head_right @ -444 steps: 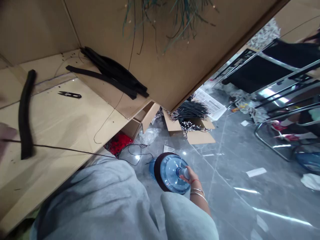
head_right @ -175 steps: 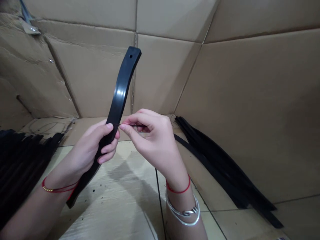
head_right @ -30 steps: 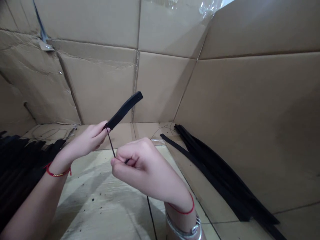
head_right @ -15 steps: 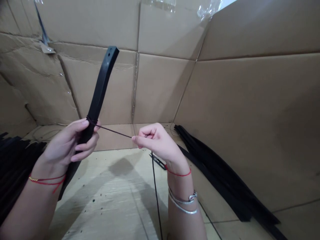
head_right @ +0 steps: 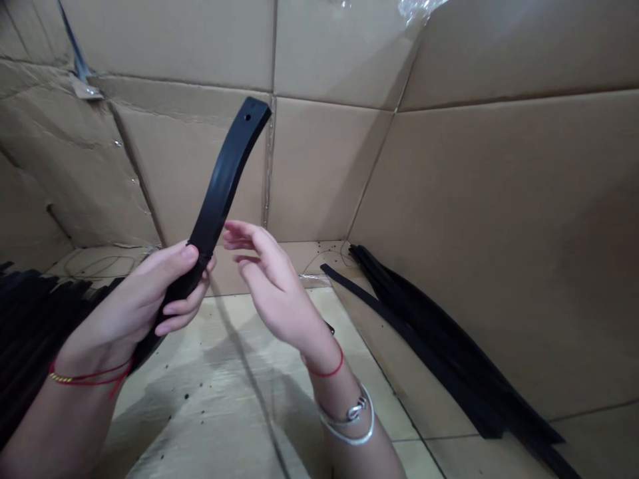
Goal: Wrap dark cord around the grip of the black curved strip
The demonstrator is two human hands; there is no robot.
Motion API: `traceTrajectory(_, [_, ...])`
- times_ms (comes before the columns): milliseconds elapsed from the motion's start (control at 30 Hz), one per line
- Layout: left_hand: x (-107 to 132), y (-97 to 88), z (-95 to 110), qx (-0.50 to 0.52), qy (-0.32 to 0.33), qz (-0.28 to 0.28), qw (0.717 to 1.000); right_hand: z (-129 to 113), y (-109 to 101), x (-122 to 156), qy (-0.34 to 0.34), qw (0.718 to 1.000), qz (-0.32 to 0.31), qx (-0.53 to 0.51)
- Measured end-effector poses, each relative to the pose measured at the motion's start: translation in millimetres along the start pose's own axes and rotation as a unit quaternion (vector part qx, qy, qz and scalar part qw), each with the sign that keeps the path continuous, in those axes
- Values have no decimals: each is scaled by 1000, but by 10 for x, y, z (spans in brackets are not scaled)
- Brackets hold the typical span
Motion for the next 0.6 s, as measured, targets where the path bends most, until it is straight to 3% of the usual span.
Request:
traceTrajectory(100, [49,-1,41,-17,23,32,999,-106,227,88,77,988,25,-128])
traceTrajectory(233, [55,-22,49,-67,24,72,995,-78,431,143,136,972,68,-179])
traceTrajectory(367, [19,-53,36,-127,25,70,989,-47,383,112,136,965,130,-181])
traceTrajectory(467, [6,-49,23,-147,29,56,987,-36,320,73,143,960,117,-211])
traceTrajectory(600, [-2,-1,0,-72,12,29,997,-9,261,31,130,963,94,-217])
Point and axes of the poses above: each hand's wrist, its own x-axis away from the middle knuckle, its own y-axis out of the palm, z = x × y, the point moved 4 cm from there along -x, towards the middle knuckle, and after that the axes turned 6 degrees about x, right-handed, at the moved point
